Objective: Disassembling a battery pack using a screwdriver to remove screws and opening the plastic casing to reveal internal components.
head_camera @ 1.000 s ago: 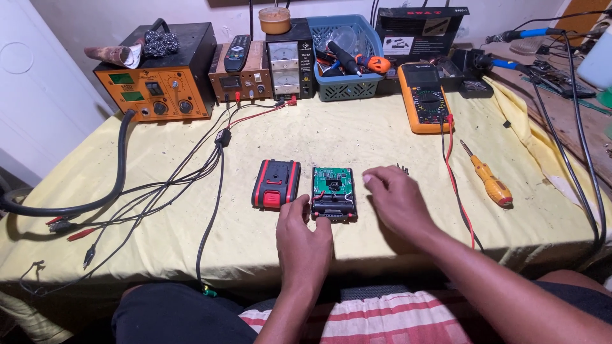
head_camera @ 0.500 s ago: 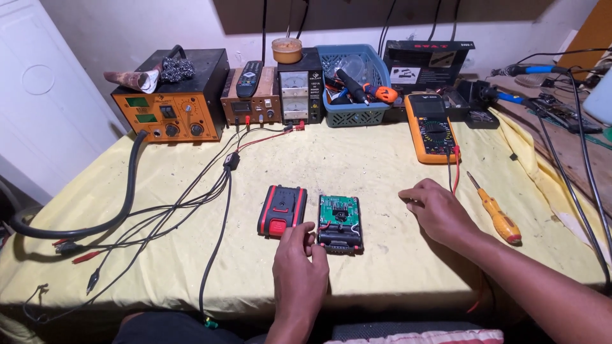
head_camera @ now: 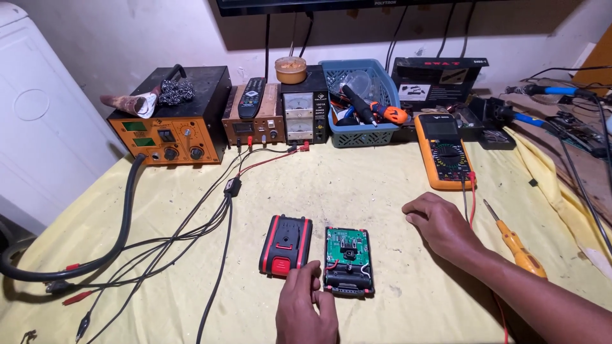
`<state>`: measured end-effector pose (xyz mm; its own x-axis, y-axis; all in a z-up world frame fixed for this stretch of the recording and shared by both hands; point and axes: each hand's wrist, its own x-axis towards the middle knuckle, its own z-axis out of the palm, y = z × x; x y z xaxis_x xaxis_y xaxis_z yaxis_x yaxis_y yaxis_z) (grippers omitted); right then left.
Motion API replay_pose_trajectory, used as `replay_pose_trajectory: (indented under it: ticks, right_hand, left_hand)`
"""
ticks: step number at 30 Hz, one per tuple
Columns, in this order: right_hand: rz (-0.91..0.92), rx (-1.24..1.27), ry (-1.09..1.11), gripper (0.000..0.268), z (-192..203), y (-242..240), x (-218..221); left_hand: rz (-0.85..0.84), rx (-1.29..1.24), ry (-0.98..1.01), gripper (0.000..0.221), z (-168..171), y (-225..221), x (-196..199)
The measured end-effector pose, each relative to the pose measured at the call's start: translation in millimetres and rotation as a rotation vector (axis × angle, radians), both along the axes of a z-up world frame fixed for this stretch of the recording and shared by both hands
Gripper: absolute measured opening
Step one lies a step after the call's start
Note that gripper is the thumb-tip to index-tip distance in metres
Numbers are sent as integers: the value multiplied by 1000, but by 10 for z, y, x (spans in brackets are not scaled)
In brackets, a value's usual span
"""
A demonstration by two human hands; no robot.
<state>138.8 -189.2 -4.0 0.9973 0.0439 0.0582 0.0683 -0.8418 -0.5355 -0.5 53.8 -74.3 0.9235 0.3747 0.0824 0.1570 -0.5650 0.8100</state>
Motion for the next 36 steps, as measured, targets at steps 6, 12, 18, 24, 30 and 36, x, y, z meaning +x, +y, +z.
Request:
replay_pose_trajectory:
  ticks: [6, 12, 18, 24, 30, 36]
  right_hand:
    - [32, 63, -76, 24, -97, 136, 416]
    - [75, 44, -77, 24, -63, 293, 751]
    - [113, 60, -83, 23, -100, 332, 1069]
    - [130, 71, -84, 23, -80, 370, 1181]
    - [137, 67, -102, 22, -157, 340, 1255]
    - [124, 83, -76, 28, -56, 357, 1134]
  left_hand:
    - [3, 18, -53, 52, -104, -6, 24]
    - [36, 11, -81, 54, -93, -26, 13]
    - [69, 59, -126, 59, -223, -50, 36]
    - [-63, 26, -14, 60, -442, 71, 87]
    - [-67, 31, 4, 61, -483, 70, 99]
    - [-35, 46, -11, 60, -408, 42, 91]
